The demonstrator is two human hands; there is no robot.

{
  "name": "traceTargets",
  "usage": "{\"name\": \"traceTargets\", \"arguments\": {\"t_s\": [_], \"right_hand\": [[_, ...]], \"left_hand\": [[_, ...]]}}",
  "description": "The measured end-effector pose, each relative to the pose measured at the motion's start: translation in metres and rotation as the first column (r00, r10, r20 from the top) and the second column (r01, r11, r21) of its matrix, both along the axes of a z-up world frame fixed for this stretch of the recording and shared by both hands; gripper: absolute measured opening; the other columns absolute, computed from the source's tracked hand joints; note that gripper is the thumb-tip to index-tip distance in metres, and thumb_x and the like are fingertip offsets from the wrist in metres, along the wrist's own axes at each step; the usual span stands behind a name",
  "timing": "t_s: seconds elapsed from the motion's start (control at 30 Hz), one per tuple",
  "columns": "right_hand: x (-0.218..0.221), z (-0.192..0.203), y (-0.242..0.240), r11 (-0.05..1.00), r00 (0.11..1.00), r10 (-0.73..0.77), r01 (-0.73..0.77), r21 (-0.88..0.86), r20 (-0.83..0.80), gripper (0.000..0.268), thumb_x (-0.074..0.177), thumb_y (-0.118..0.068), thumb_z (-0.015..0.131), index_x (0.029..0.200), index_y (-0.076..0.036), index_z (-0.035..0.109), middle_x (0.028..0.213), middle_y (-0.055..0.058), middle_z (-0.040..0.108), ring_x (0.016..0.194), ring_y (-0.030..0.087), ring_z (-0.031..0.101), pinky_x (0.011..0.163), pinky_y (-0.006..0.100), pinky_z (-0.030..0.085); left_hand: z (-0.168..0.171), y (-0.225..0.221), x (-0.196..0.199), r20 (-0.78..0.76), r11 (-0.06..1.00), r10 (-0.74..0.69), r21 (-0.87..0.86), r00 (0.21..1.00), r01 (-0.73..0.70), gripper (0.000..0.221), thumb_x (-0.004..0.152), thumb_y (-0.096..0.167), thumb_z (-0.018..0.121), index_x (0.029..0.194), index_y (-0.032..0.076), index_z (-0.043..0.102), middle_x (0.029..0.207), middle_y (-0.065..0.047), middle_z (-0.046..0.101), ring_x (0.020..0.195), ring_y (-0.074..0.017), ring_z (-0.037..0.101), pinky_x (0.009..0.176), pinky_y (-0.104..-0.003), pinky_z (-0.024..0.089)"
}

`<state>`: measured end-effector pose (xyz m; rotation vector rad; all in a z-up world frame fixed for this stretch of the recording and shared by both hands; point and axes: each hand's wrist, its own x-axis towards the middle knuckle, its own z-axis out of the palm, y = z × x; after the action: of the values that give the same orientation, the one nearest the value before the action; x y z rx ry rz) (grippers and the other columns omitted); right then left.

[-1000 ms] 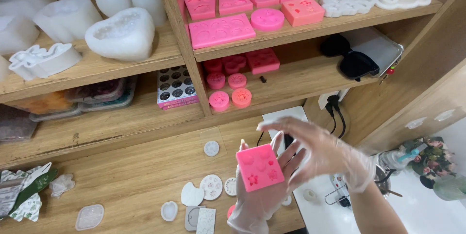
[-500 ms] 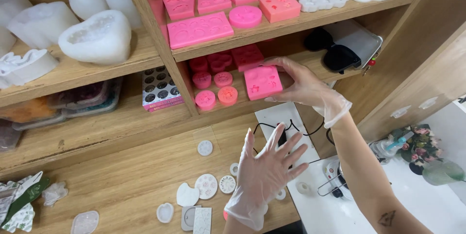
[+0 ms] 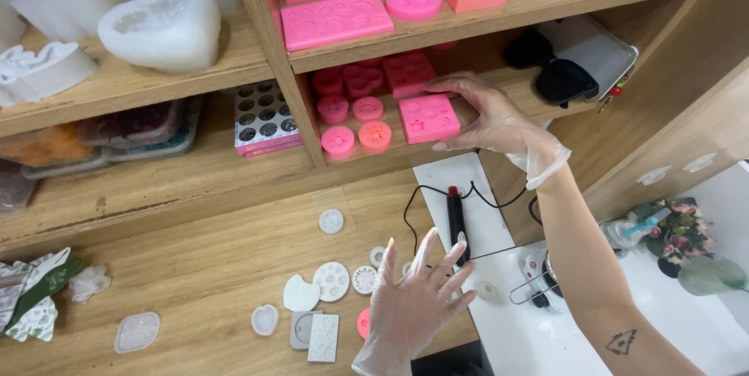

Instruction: Organizing and selecting various silicone candle molds from a shelving unit.

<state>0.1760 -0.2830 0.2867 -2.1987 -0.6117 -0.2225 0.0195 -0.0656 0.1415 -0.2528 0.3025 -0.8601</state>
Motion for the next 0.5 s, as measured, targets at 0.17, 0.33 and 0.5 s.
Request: {"name": "traceTargets", "arguments": {"t_s": [0.17, 0.33, 0.5], "right_hand": [[0.001, -0.007, 0.0, 0.97, 0.989, -0.009, 0.044, 0.237, -0.144, 0.075, 0.064, 0.002, 0.084, 0.132, -0.006, 0.055, 0.136, 0.007, 0.056, 0.121, 0.019, 0.058, 0.108, 0.03, 0.048], [-0.001, -0.006, 0.002, 0.943, 0.971, -0.06, 0.131, 0.305, -0.229, 0.077, 0.063, 0.003, 0.083, 0.134, -0.006, 0.053, 0.129, 0.007, 0.061, 0.115, 0.017, 0.059, 0.101, 0.03, 0.052], [-0.004, -0.008, 0.005, 0.943, 0.98, 0.02, 0.048, 0.329, -0.2, 0.078, 0.065, 0.002, 0.081, 0.136, -0.006, 0.048, 0.138, 0.01, 0.056, 0.126, 0.022, 0.057, 0.112, 0.033, 0.048]], "left_hand": [[-0.019, 0.007, -0.016, -0.031, 0.999, 0.04, 0.01, 0.999, -0.04, 0.073, 0.095, 0.061, 0.046, 0.159, 0.027, 0.04, 0.159, -0.021, 0.04, 0.128, -0.0469, 0.051, 0.095, -0.066, 0.047], [-0.037, 0.015, -0.028, -0.06, 0.997, 0.076, 0.021, 0.995, -0.075, 0.075, 0.093, 0.063, 0.04, 0.16, 0.03, 0.038, 0.163, -0.02, 0.037, 0.133, -0.046, 0.048, 0.091, -0.067, 0.05], [-0.044, 0.026, -0.037, -0.016, 0.99, 0.126, 0.071, 0.992, -0.124, 0.077, 0.092, 0.063, 0.041, 0.161, 0.031, 0.033, 0.165, -0.017, 0.034, 0.13, -0.0452, 0.051, 0.092, -0.065, 0.053]]}}
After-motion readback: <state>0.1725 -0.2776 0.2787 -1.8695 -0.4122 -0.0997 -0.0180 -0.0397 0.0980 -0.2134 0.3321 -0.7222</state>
